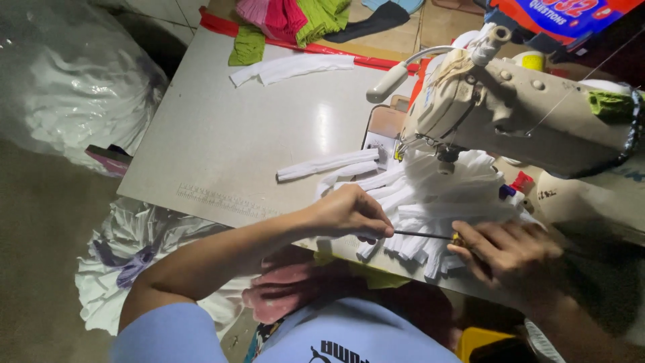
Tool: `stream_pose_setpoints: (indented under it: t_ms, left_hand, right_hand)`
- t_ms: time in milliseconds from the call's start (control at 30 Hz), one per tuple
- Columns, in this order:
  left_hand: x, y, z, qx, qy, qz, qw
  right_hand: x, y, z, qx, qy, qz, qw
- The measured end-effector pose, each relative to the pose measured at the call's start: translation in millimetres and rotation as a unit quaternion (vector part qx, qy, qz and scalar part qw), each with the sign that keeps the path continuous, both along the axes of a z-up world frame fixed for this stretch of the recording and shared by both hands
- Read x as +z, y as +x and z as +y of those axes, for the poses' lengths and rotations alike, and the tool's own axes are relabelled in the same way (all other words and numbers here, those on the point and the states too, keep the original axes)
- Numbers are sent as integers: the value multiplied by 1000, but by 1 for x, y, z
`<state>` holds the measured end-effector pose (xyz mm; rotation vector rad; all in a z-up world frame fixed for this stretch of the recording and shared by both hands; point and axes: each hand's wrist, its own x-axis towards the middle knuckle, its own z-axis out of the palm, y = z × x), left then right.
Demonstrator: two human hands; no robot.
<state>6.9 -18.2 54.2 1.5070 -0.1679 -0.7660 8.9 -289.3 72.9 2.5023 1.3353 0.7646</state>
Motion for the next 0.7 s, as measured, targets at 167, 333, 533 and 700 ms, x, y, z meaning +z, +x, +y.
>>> stream_pose_setpoints:
  t_ms: [167,333,533,700]
  left_hand:
    - [1,21,28,-124,-65,-11,990]
    - [12,29,32,-68,118,-2,991]
    - [0,36,10,-60,24,-20,998]
    - [-3,40,25,-22,122,-271,955]
  right_hand:
    - [-10,6,-8,-2,83,68,994]
    - [-19,7,-7,-17,67,41,997]
    - [-49,-4,3,-80,102,95,987]
    - [-66,-11,16,-74,216,221,948]
